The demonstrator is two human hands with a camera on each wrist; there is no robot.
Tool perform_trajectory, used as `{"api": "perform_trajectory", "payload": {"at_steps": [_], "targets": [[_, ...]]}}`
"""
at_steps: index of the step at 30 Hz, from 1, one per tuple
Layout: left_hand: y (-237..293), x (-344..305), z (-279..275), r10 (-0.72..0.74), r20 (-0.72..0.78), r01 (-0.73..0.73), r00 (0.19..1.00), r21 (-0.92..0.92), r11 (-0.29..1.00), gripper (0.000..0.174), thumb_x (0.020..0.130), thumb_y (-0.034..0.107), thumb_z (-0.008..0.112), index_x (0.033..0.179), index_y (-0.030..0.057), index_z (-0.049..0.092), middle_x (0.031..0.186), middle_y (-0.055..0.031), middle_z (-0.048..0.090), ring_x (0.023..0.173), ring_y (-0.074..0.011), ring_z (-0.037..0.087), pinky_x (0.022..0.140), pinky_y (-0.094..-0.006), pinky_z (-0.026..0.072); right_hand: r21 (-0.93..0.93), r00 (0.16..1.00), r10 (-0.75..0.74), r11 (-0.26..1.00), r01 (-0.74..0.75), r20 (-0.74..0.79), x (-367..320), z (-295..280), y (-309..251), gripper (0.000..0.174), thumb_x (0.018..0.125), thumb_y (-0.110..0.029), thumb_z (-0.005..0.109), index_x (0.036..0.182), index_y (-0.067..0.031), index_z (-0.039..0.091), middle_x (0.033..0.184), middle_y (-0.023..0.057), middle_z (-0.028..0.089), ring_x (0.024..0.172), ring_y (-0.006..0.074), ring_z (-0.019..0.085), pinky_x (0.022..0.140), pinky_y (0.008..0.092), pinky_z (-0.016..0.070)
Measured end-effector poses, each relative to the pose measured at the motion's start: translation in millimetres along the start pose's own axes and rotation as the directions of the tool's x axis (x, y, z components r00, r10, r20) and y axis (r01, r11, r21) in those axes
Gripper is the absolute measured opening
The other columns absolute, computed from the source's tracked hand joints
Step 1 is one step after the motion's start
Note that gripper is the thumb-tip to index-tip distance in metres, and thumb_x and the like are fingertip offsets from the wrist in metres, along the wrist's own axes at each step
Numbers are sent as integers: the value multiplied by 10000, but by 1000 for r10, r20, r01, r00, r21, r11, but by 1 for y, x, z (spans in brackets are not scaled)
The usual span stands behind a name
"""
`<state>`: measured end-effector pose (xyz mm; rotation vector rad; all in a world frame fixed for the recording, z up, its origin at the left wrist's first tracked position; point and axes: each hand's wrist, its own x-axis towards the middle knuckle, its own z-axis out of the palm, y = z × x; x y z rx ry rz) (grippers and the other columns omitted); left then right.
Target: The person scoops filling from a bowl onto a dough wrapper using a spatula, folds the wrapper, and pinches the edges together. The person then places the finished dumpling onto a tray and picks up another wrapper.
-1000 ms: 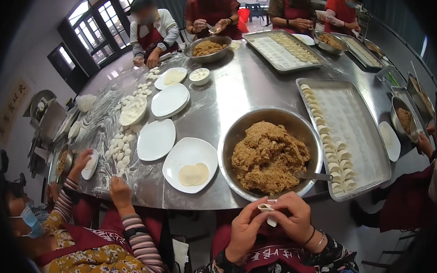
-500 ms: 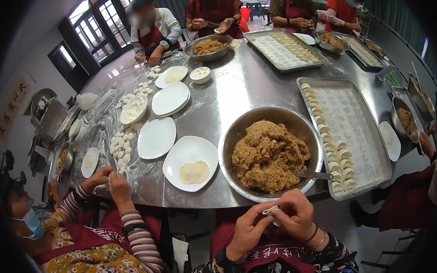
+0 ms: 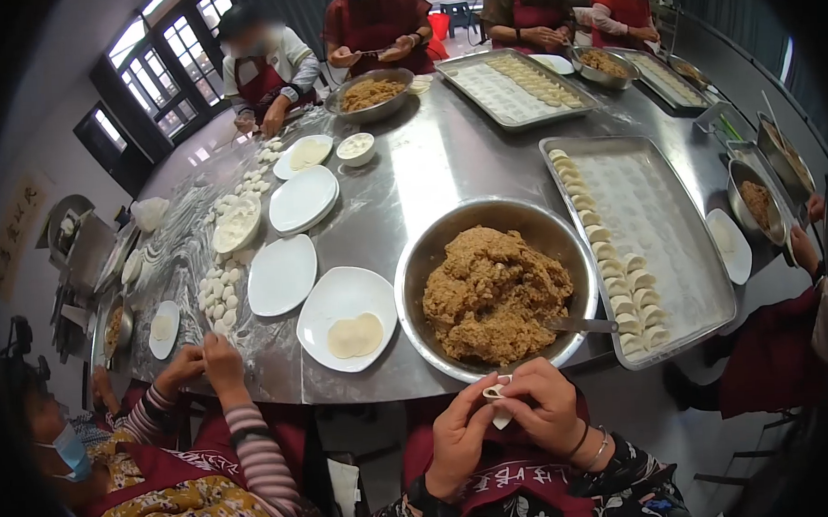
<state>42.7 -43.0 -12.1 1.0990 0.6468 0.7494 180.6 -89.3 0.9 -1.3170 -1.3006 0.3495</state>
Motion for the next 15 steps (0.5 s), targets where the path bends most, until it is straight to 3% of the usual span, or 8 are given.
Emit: {"api": "perform_trajectory", "payload": {"at_steps": [3, 7, 10, 12, 15], "targets": [[2, 1, -1, -13, 16, 11, 1000, 126, 992, 346, 885, -32, 506, 1230, -5, 517, 1140, -90, 584, 982, -100, 556, 847, -228, 446, -61, 1000, -28, 998, 29, 9, 0, 0, -1, 140, 702, -11, 726, 806, -23, 635, 826, 114, 574, 650, 188, 586, 538, 253, 464], [6, -2, -2, -111, 46, 103, 993, 144, 984, 366, 885, -31, 509, 1250, 2, 503, 1134, -90, 586, 967, -109, 565, 835, -229, 454, -72, 998, -58, 996, 60, 27, 2, -2, -1, 137, 701, -9, 726, 799, -26, 631, 813, 107, 563, 639, 189, 575, 527, 257, 458], [0, 0, -3, -69, 63, 60, 996, 134, 989, 379, 885, -32, 511, 1262, 0, 490, 1130, -97, 590, 983, -126, 568, 840, -241, 457, -47, 999, -4, 999, 6, 41, 3, -2, -3, 134, 703, -14, 724, 795, -32, 629, 806, 90, 554, 629, 176, 562, 523, 262, 450], [-6, 0, -3, 84, 73, -94, 994, 154, 983, 414, 887, -32, 506, 1296, 8, 454, 1151, -106, 580, 1024, -137, 557, 866, -249, 449, 121, 975, 219, 968, -221, 26, 3, -3, -6, 135, 701, -20, 726, 794, -38, 629, 806, 77, 550, 626, 162, 554, 526, 269, 446], [-1, 1, 0, 87, 62, -93, 994, 119, 988, 457, 887, -34, 498, 1332, 5, 404, 1189, -118, 557, 1077, -150, 535, 898, -254, 434, 22, 990, 127, 991, -129, 57, 6, -4, -6, 140, 701, -21, 725, 806, -38, 635, 811, 74, 560, 642, 155, 563, 541, 268, 452]]}}
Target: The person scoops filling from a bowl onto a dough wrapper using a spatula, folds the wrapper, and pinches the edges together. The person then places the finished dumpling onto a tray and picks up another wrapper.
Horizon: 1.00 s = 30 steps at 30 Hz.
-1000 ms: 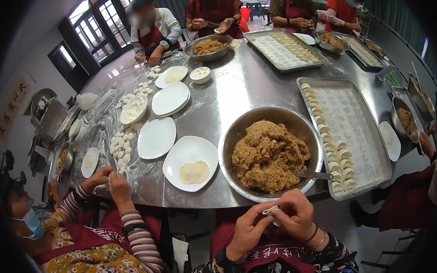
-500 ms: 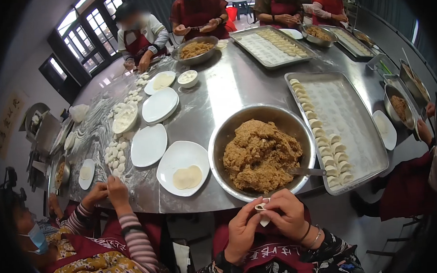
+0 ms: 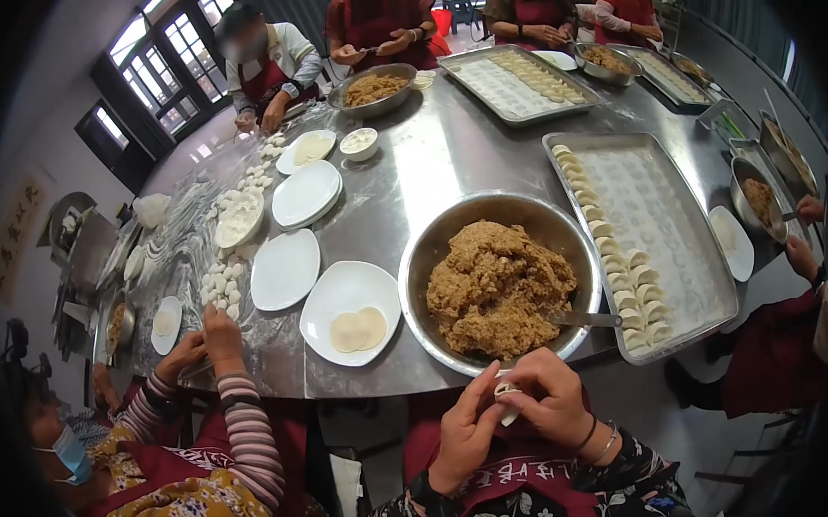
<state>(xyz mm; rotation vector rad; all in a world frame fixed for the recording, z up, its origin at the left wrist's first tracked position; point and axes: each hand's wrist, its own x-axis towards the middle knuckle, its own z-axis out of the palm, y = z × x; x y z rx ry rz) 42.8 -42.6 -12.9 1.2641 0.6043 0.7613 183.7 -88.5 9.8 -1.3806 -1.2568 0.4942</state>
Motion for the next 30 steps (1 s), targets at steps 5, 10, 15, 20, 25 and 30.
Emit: {"api": "perform_trajectory", "payload": {"at_steps": [5, 10, 15, 20, 25, 30], "targets": [[-3, -2, 2, 47, -9, -47, 999, -24, 999, 479, 886, -42, 485, 1350, -10, 369, 1233, -139, 529, 1117, -170, 517, 933, -265, 414, -42, 992, -118, 992, 116, -41, 0, 6, 4, 139, 702, -14, 720, 816, -33, 643, 813, 87, 571, 655, 168, 579, 549, 260, 460], [-2, -2, -2, 24, 15, -24, 1000, 5, 1000, 460, 892, -30, 479, 1340, -20, 379, 1245, -141, 524, 1128, -176, 515, 949, -273, 405, -63, 987, -158, 986, 156, -18, 1, 5, 3, 124, 705, -4, 712, 804, -28, 640, 820, 100, 574, 656, 189, 588, 554, 261, 468], [-5, 1, -8, 31, 132, -54, 991, 177, 983, 470, 891, -26, 480, 1348, 2, 371, 1232, -140, 526, 1114, -179, 522, 938, -270, 412, -51, 992, 15, 999, -9, 125, 1, -3, -4, 136, 697, -31, 713, 802, -26, 626, 892, 113, 566, 741, 229, 595, 604, 294, 481], [-4, -2, -5, 2, 93, 13, 996, -159, 987, 561, 889, -40, 473, 1401, 36, 255, 1224, -159, 513, 1105, -187, 524, 905, -269, 435, 84, 996, 35, 996, -42, 86, 6, 0, -7, 220, 675, -59, 706, 887, -42, 651, 1091, 134, 532, 1021, 293, 515, 848, 358, 424], [0, -2, -2, -40, 49, 50, 998, -227, 973, 563, 886, -37, 483, 1393, 37, 250, 1192, -145, 519, 1059, -192, 547, 857, -271, 473, 73, 965, -63, 996, 46, 256, 8, -4, 0, 274, 677, -62, 686, 951, -59, 675, 1243, 134, 510, 1168, 318, 443, 988, 381, 338], [-8, -4, -7, -200, 142, 234, 969, -293, 927, 437, 864, -9, 560, 1280, 24, 430, 1099, -79, 571, 939, -123, 576, 760, -217, 481, 33, 952, -219, 976, 217, 215, 4, -6, 9, 238, 683, -81, 702, 920, -60, 700, 1265, 151, 520, 1194, 317, 437, 991, 383, 344]]}}
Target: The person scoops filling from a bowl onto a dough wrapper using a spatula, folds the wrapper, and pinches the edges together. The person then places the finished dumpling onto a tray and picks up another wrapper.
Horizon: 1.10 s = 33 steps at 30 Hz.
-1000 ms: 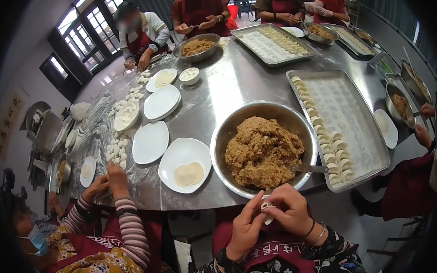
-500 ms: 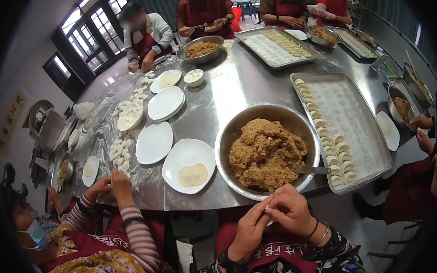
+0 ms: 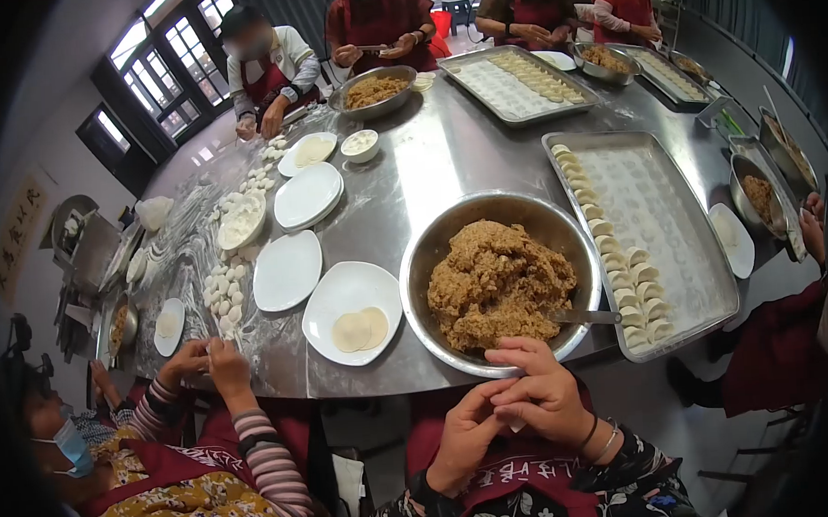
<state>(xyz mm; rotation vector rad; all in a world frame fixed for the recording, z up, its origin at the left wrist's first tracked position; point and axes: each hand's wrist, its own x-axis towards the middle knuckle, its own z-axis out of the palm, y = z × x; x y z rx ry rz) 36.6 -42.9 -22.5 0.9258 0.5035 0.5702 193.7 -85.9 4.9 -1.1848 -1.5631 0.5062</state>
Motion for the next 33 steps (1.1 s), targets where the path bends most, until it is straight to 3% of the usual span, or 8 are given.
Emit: {"api": "perform_trajectory", "payload": {"at_steps": [7, 14, 16, 19, 24, 27, 29, 33], "targets": [[13, 2, 12, 23, -46, -28, 999, -119, 993, 294, 849, -33, 568, 1131, 15, 504, 1042, -70, 583, 926, -134, 594, 791, -233, 500, 268, 973, 229, 939, -215, -23, -4, 2, -3, 199, 692, -47, 687, 888, -66, 706, 1274, 153, 512, 1158, 303, 475, 956, 368, 378], [-6, 7, -2, 43, -58, -49, 997, -108, 993, 306, 844, -68, 546, 1134, 8, 479, 1116, -103, 546, 997, -167, 575, 837, -246, 495, 59, 999, 34, 998, -34, 1, 2, 1, -2, 200, 708, -44, 672, 901, -77, 709, 1235, 148, 541, 1133, 298, 491, 943, 358, 392], [-6, 8, 0, 98, -59, -109, 993, -243, 964, 314, 829, -87, 553, 1115, 9, 465, 1137, -106, 525, 1053, -167, 545, 874, -250, 474, 116, 971, 231, 968, -224, -56, 5, 4, -14, 199, 721, -43, 673, 915, -71, 705, 1201, 143, 566, 1108, 290, 515, 935, 356, 403], [3, 9, 8, 86, -69, -101, 994, -249, 963, 352, 805, -107, 564, 1107, 21, 437, 1120, -102, 519, 1062, -160, 532, 882, -251, 460, 331, 939, 318, 907, -259, -135, -5, 12, -4, 194, 735, -37, 672, 925, -62, 701, 1182, 148, 578, 1065, 285, 549, 917, 349, 421], [-7, 5, -3, 69, -1, -65, 998, -332, 941, 430, 772, -134, 583, 1118, 42, 398, 1115, -107, 504, 1049, -171, 533, 870, -260, 467, 164, 987, 129, 980, -112, -92, -3, 11, 2, 197, 737, -8, 666, 929, -42, 696, 1197, 180, 564, 1082, 259, 557, 908, 322, 433], [-4, 6, -4, 79, 13, -68, 997, -376, 924, 482, 754, -145, 593, 1135, 54, 374, 1143, -115, 481, 1059, -182, 526, 887, -274, 462, 158, 976, 212, 967, -202, -51, 3, 10, -8, 187, 735, -5, 667, 917, -40, 695, 1179, 174, 579, 1093, 257, 553, 916, 332, 430], [0, 4, 0, 88, 7, -77, 996, -411, 908, 500, 746, -150, 598, 1139, 57, 367, 1163, -122, 467, 1070, -189, 520, 907, -284, 456, 349, 921, 363, 889, -298, -139, -1, 13, -10, 160, 740, -7, 661, 892, -41, 694, 1151, 160, 599, 1085, 263, 557, 917, 348, 430], [2, 0, 10, 92, -6, -83, 996, -482, 872, 532, 756, -91, 629, 1182, 63, 352, 1203, -122, 436, 1131, -205, 474, 998, -328, 394, 180, 977, 148, 976, -120, -152, -3, 12, 2, 170, 755, -2, 644, 912, -44, 695, 1190, 165, 577, 1098, 274, 550, 928, 359, 426]]}}
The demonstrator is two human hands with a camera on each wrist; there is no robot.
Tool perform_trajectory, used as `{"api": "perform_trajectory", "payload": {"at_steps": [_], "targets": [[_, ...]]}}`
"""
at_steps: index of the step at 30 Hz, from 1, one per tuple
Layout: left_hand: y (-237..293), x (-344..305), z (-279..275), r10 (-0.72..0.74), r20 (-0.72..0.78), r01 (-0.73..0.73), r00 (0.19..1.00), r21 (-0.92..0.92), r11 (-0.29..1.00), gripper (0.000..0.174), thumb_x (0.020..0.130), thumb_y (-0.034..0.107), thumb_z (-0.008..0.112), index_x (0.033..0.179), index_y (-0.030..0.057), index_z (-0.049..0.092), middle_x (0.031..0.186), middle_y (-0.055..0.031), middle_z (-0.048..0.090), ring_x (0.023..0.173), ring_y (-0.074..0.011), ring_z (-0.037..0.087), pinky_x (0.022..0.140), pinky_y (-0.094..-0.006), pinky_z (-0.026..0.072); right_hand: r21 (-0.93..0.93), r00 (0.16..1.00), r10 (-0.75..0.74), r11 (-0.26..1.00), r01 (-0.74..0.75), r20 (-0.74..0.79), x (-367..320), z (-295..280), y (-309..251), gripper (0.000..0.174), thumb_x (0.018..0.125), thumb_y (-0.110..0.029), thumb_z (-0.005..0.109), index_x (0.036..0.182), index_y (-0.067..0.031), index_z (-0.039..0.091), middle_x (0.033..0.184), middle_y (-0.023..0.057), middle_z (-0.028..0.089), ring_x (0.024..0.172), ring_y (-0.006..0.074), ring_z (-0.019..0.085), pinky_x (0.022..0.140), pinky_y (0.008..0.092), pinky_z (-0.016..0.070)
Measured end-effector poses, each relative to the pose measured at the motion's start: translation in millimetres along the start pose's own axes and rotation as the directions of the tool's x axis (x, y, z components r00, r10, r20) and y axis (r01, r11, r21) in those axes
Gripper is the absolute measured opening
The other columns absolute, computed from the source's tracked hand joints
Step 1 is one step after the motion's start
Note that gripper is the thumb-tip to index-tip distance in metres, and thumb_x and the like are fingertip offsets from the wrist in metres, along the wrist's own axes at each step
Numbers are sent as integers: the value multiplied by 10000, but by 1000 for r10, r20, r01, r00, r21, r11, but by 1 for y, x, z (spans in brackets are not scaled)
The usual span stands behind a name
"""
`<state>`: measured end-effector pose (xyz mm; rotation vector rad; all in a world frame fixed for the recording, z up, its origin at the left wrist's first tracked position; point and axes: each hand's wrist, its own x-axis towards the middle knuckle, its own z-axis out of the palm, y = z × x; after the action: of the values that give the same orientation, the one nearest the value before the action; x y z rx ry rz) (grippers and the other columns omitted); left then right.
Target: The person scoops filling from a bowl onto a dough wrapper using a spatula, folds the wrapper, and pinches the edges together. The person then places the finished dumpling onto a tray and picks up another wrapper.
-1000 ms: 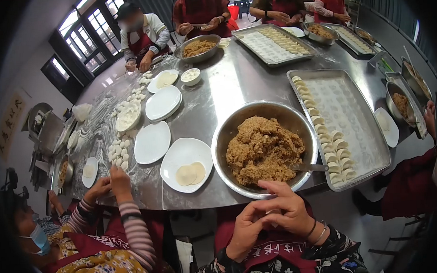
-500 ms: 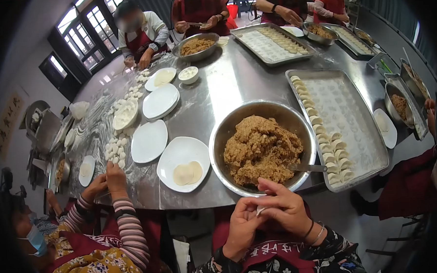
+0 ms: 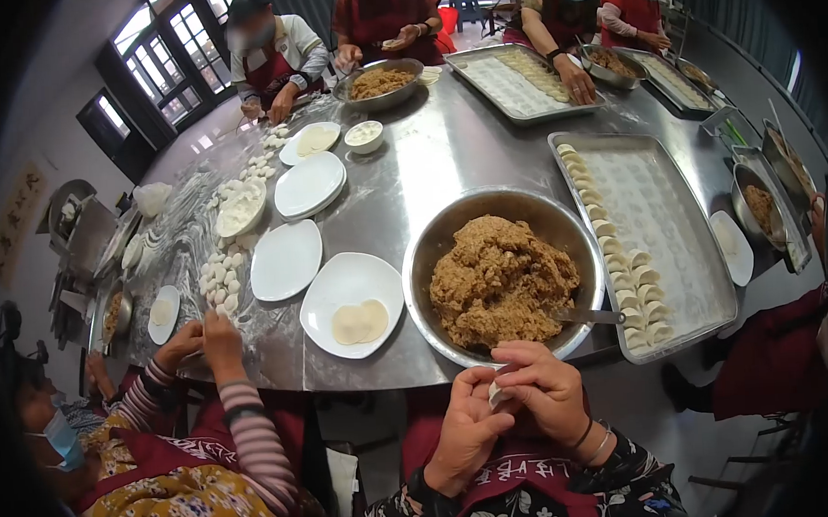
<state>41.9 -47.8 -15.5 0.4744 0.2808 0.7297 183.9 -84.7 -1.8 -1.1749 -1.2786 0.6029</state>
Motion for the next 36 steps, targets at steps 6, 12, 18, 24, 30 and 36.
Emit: {"api": "perform_trajectory", "payload": {"at_steps": [6, 12, 18, 24, 30, 36], "targets": [[2, 1, -7, -60, -12, 60, 998, -22, 998, 601, 806, 350, 675, 1242, 62, 379, 1176, -110, 477, 1143, -222, 459, 990, -370, 367, -45, 996, 84, 995, -85, -16, 4, 6, -7, 292, 747, -58, 672, 1038, -32, 655, 1195, 163, 572, 1114, 306, 537, 943, 376, 416], [3, -1, 4, -23, -10, 22, 1000, -81, 996, 645, 827, 423, 626, 1271, 50, 343, 1245, -130, 445, 1179, -235, 430, 1040, -383, 310, -194, 991, -101, 978, 82, -90, 0, 10, 2, 216, 835, -109, 589, 1020, -15, 649, 1134, 163, 600, 1103, 309, 544, 926, 396, 420], [-3, 0, -2, -69, -18, 67, 997, -96, 993, 641, 850, 450, 576, 1273, 36, 329, 1234, -125, 443, 1181, -230, 425, 1053, -390, 289, -247, 979, -177, 958, 147, -103, -4, 12, 16, 179, 839, -131, 593, 962, -19, 659, 1069, 150, 628, 1053, 312, 577, 895, 409, 432], [2, -2, -6, -68, -34, 65, 997, -84, 994, 644, 855, 494, 538, 1262, 32, 348, 1212, -111, 461, 1154, -211, 439, 1008, -369, 328, -269, 992, -100, 960, 75, -82, 3, 12, -1, 194, 794, -122, 632, 960, -27, 664, 1077, 125, 638, 1082, 315, 558, 904, 400, 427], [4, -2, -7, -111, 5, 111, 994, -11, 994, 695, 856, 533, 504, 1287, 17, 329, 1196, -100, 471, 1128, -204, 450, 932, -353, 375, -229, 989, -113, 965, 132, 93, -4, 1, 10, 205, 765, -93, 653, 964, -54, 680, 1138, 122, 615, 1126, 327, 524, 937, 391, 407], [15, 1, -6, -184, 39, 181, 982, 63, 981, 743, 865, 560, 461, 1296, -29, 326, 1226, -113, 466, 1130, -199, 452, 939, -352, 370, -179, 984, -38, 981, 70, 174, 8, -5, 2, 163, 747, -66, 666, 905, -82, 700, 1179, 118, 594, 1197, 319, 462, 972, 391, 385]]}}
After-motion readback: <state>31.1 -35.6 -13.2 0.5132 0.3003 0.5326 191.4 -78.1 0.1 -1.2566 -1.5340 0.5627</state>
